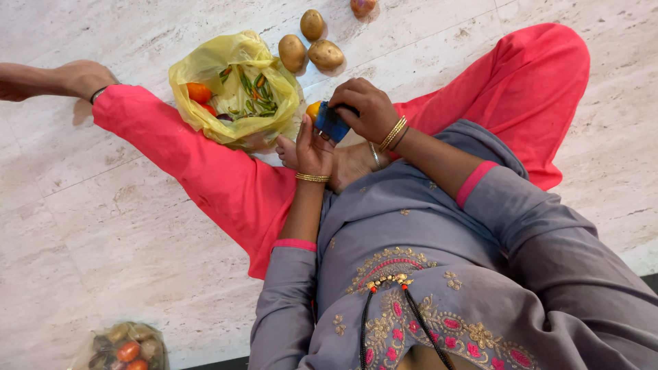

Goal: The person sits on the floor and peels potatoes and a tomato using a blue peeler. They handle the vegetables one at a time, removing the skin and placing the peeled items back into a yellow plastic bag.

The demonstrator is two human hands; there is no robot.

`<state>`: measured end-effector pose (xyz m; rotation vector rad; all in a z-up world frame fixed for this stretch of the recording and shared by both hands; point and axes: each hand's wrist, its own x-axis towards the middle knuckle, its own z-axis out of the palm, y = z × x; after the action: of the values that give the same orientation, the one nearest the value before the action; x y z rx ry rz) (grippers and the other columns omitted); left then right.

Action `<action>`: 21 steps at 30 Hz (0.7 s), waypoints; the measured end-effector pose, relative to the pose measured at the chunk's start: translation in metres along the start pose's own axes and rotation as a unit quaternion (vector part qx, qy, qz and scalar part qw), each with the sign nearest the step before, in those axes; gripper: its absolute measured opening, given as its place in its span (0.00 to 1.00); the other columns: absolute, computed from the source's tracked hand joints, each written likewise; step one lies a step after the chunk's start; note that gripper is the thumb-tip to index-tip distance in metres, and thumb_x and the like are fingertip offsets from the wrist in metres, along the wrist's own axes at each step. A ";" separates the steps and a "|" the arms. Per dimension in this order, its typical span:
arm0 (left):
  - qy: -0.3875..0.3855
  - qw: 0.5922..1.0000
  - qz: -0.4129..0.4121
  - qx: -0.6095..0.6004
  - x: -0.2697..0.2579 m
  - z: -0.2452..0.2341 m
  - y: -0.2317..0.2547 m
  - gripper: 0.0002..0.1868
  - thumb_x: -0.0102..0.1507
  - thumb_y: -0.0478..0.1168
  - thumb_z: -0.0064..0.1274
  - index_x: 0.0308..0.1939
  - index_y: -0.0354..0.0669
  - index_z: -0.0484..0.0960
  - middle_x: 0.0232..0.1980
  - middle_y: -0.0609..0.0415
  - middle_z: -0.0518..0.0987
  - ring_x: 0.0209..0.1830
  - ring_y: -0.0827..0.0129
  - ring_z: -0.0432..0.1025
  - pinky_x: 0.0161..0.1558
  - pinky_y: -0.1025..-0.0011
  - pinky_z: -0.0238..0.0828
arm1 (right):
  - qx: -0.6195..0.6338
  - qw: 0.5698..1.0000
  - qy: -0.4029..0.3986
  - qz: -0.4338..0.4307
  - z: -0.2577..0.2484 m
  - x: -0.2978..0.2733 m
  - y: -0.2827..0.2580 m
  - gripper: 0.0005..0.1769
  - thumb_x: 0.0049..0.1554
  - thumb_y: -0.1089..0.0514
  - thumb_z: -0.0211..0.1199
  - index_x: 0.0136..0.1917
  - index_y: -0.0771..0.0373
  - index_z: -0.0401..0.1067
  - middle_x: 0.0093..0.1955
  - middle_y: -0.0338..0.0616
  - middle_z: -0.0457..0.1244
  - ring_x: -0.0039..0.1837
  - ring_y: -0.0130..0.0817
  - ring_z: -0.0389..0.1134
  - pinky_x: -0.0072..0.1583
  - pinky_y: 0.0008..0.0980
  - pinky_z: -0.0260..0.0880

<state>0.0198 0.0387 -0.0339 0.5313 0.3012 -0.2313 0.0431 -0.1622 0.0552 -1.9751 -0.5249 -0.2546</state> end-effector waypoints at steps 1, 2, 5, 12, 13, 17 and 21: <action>0.011 1.000 0.008 -0.008 0.001 0.001 0.002 0.18 0.72 0.46 0.52 0.62 0.42 0.76 0.59 0.54 0.79 0.59 0.63 0.76 0.61 0.58 0.77 | -0.009 1.000 -0.014 -0.006 0.000 0.001 -0.003 0.11 0.59 0.61 0.70 0.56 0.59 0.77 0.57 0.43 0.68 0.61 0.43 0.70 0.61 0.38 0.73; 0.054 0.997 0.051 0.010 0.001 0.001 0.002 0.16 0.70 0.44 0.53 0.60 0.46 0.74 0.57 0.54 0.79 0.58 0.63 0.76 0.58 0.57 0.77 | -0.019 0.999 -0.027 -0.012 0.000 0.002 -0.007 0.12 0.61 0.58 0.71 0.58 0.58 0.78 0.58 0.43 0.68 0.61 0.44 0.69 0.62 0.39 0.72; 0.108 0.985 0.133 0.037 0.004 -0.008 0.001 0.15 0.70 0.41 0.54 0.60 0.49 0.72 0.55 0.54 0.79 0.56 0.63 0.75 0.52 0.58 0.77 | -0.056 0.994 -0.068 -0.068 0.000 0.004 -0.012 0.24 0.58 0.49 0.71 0.64 0.61 0.74 0.64 0.48 0.66 0.65 0.48 0.66 0.65 0.43 0.68; 0.004 0.996 0.080 0.034 0.008 -0.016 0.000 0.19 0.72 0.41 0.53 0.66 0.46 0.71 0.59 0.54 0.78 0.57 0.64 0.75 0.52 0.65 0.77 | -0.079 0.993 -0.058 -0.070 0.016 -0.006 -0.022 0.32 0.57 0.51 0.68 0.72 0.62 0.68 0.73 0.53 0.61 0.73 0.51 0.62 0.70 0.45 0.65; -0.010 0.998 0.064 0.025 0.006 -0.012 0.001 0.19 0.72 0.41 0.53 0.66 0.47 0.70 0.59 0.55 0.77 0.56 0.64 0.75 0.50 0.66 0.76 | -0.075 0.994 -0.050 -0.060 0.018 -0.009 -0.019 0.28 0.59 0.54 0.67 0.71 0.61 0.69 0.73 0.51 0.62 0.73 0.49 0.63 0.69 0.44 0.67; 0.001 0.998 0.037 0.053 0.001 0.003 0.001 0.18 0.70 0.43 0.52 0.63 0.48 0.69 0.59 0.54 0.77 0.55 0.64 0.76 0.54 0.61 0.80 | -0.010 1.000 -0.011 0.021 0.024 -0.009 -0.006 0.17 0.61 0.61 0.63 0.64 0.56 0.77 0.69 0.43 0.68 0.66 0.41 0.72 0.64 0.35 0.76; -0.006 0.998 0.026 0.055 0.005 -0.005 -0.008 0.18 0.69 0.39 0.53 0.63 0.47 0.70 0.57 0.53 0.76 0.53 0.66 0.76 0.52 0.62 0.81 | 0.010 1.000 -0.003 0.016 0.016 -0.006 -0.010 0.15 0.59 0.59 0.67 0.61 0.59 0.77 0.66 0.44 0.69 0.63 0.42 0.74 0.62 0.36 0.76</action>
<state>0.0209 0.0338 -0.0436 0.6448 0.2632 -0.2016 0.0321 -0.1457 0.0537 -1.9644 -0.4981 -0.2228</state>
